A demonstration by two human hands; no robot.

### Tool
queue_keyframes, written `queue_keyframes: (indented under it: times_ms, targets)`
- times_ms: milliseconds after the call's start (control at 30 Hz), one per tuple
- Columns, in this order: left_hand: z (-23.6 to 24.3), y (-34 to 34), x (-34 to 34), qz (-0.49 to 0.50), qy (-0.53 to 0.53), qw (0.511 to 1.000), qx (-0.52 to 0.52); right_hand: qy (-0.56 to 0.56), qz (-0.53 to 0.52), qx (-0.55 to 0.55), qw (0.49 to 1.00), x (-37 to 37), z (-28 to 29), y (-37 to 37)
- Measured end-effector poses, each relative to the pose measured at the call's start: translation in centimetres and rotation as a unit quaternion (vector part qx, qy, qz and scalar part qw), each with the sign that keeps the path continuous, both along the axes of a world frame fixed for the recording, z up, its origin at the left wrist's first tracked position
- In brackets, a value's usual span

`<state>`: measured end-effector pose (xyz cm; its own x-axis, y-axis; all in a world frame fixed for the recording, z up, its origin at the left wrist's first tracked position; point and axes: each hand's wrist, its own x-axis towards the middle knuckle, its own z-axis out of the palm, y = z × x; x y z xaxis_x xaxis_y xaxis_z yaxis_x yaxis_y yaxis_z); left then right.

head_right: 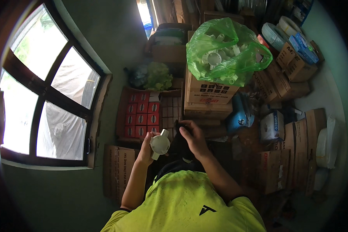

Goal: Preparing a plastic electrical junction box by applying black electrical tape to it.

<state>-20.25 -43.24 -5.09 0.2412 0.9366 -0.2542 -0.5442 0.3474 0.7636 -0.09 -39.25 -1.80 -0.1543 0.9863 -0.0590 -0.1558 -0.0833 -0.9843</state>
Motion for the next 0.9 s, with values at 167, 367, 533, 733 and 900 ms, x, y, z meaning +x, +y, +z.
queue_keyframes:
  times_ms: [167,367,533,733,900]
  targets:
    - [0.5,-0.4,0.2,-0.028,0.008,0.999,0.019,-0.007,0.033,0.016,0.999,0.8,0.4,0.7]
    - [1.8,-0.5,-0.4,-0.032,0.064,0.997,0.027,-0.061,0.132,0.057,0.988,0.7,0.3,-0.2]
    - [0.7,-0.7,-0.6,0.066,0.084,0.993,0.047,0.024,0.127,0.026,0.991,0.9,-0.4,-0.2]
    - [1.1,-0.8,-0.9,0.037,0.089,0.994,0.043,0.015,0.137,0.013,0.990,1.7,0.3,0.2]
    - [1.5,-0.8,-0.9,0.008,0.103,0.993,0.054,-0.090,0.200,0.016,0.976,1.8,1.9,-0.1]
